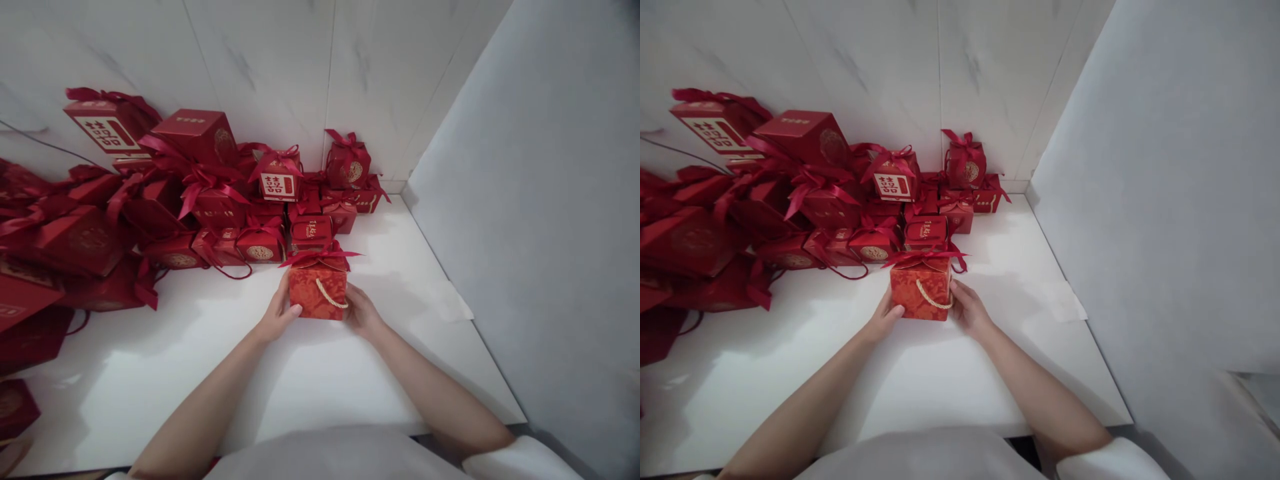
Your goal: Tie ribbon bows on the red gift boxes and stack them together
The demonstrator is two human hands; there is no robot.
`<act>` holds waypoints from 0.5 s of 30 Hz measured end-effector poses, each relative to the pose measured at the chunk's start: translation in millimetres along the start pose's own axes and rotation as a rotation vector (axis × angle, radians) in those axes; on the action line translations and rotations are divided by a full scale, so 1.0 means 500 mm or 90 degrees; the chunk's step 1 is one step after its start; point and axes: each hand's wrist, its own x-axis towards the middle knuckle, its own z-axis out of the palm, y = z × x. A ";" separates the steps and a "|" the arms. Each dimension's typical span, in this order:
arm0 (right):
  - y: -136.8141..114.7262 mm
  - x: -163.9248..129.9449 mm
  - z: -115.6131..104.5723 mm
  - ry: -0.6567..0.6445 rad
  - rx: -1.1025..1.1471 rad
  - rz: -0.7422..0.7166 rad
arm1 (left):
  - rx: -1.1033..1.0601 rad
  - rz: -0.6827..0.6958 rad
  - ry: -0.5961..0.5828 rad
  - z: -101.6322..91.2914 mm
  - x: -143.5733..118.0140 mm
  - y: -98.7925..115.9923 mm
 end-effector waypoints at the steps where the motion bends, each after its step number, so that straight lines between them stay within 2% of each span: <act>1: 0.001 -0.001 0.000 -0.022 -0.010 -0.012 | 0.004 -0.004 0.037 -0.001 0.001 -0.002; 3: 0.002 -0.004 -0.003 -0.078 -0.043 -0.035 | 0.023 -0.007 0.099 -0.006 0.006 -0.005; 5: 0.003 -0.006 -0.005 -0.126 -0.102 -0.047 | 0.042 -0.006 0.107 -0.016 0.011 -0.006; 7: 0.003 -0.008 -0.007 -0.125 -0.141 -0.054 | 0.039 0.005 0.079 -0.026 0.014 -0.006; 10: 0.001 -0.008 -0.008 -0.103 -0.094 -0.019 | 0.011 -0.008 0.036 -0.030 0.012 -0.001; 15: -0.001 -0.008 0.000 -0.086 -0.040 -0.004 | -0.037 -0.101 -0.050 0.008 -0.005 0.014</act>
